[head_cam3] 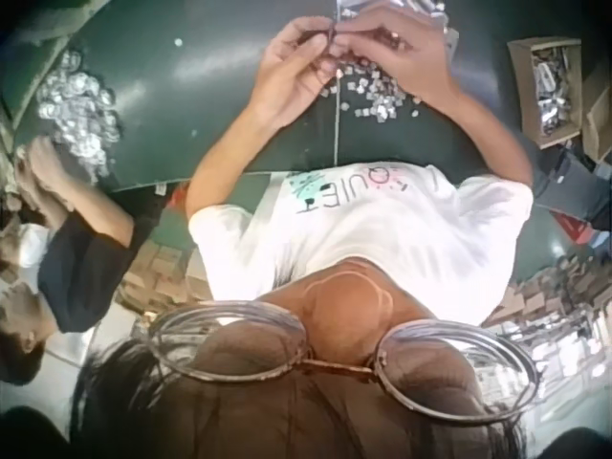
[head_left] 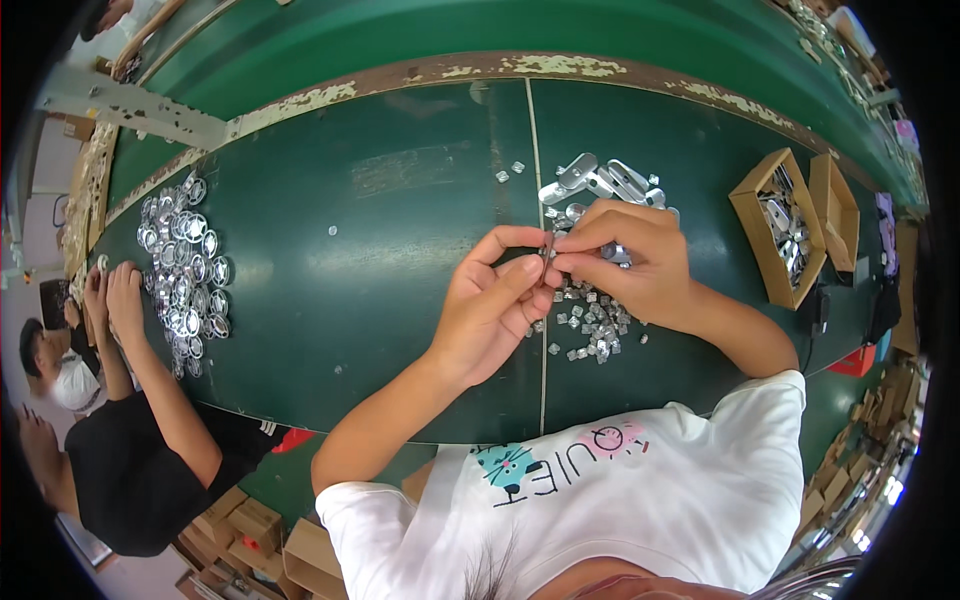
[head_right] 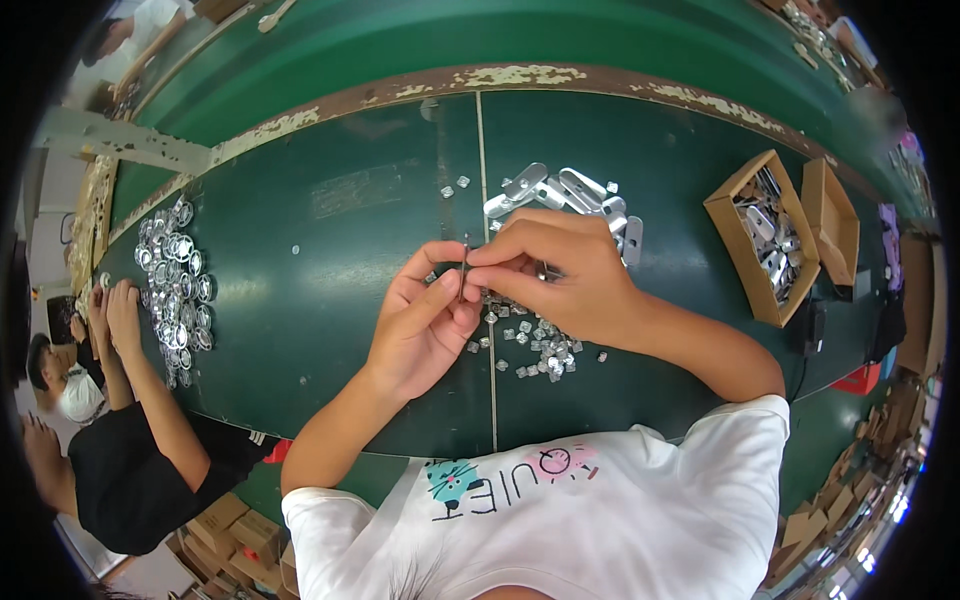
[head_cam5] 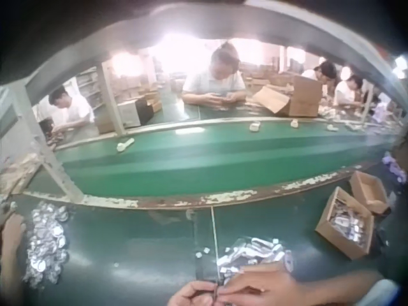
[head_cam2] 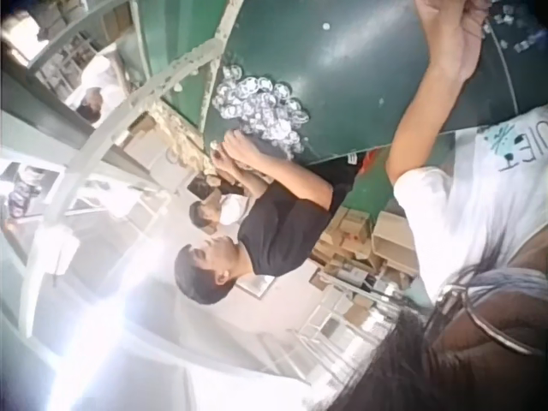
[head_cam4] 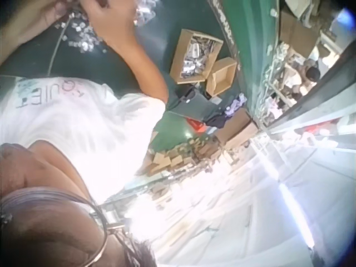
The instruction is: The person assembles components by fitting small metal pieces into metal plates, attaching the plates to plastic housings, and placing the assembled parts onto the conveyor belt.
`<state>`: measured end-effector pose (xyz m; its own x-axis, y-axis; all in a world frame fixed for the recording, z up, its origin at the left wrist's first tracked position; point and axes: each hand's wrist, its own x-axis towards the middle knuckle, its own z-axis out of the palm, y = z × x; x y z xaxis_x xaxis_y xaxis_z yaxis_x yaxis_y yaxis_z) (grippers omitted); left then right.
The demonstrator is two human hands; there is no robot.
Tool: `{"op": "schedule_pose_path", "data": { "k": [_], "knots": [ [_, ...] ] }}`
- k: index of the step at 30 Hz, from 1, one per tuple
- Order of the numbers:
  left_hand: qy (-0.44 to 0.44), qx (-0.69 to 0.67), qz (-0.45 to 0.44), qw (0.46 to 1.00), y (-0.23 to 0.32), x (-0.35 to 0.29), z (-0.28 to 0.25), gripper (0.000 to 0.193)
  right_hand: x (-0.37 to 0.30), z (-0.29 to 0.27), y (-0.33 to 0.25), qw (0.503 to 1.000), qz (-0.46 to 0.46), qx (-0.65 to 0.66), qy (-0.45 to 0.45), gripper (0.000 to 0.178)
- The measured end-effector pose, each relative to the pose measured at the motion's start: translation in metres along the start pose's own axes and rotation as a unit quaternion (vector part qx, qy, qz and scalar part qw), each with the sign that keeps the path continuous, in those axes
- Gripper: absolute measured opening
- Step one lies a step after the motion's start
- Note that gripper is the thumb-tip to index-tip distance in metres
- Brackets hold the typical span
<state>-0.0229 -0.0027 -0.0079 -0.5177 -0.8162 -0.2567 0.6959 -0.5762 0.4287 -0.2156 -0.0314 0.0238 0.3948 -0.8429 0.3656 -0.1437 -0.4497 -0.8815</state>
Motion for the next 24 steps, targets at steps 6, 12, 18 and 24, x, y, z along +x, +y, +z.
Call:
{"op": "schedule_pose_path", "data": {
  "k": [6,12,18,24],
  "knots": [
    [0.019,0.085,0.051,0.995,0.007,-0.003,0.011,0.023,0.014,0.007,0.007,0.983,-0.127,-0.131,0.004,0.020],
    [0.088,0.212,0.086,0.969,0.007,-0.002,0.005,0.020,0.013,0.015,0.005,0.977,-0.119,-0.176,0.020,0.024],
    [0.112,0.260,0.091,0.955,0.008,-0.003,0.005,0.019,0.010,0.016,0.011,0.981,-0.118,-0.148,0.039,0.019],
    [0.066,0.232,0.098,0.965,0.008,-0.004,0.005,0.016,0.016,0.001,0.017,0.993,-0.074,-0.066,-0.067,0.015]
  ]
}}
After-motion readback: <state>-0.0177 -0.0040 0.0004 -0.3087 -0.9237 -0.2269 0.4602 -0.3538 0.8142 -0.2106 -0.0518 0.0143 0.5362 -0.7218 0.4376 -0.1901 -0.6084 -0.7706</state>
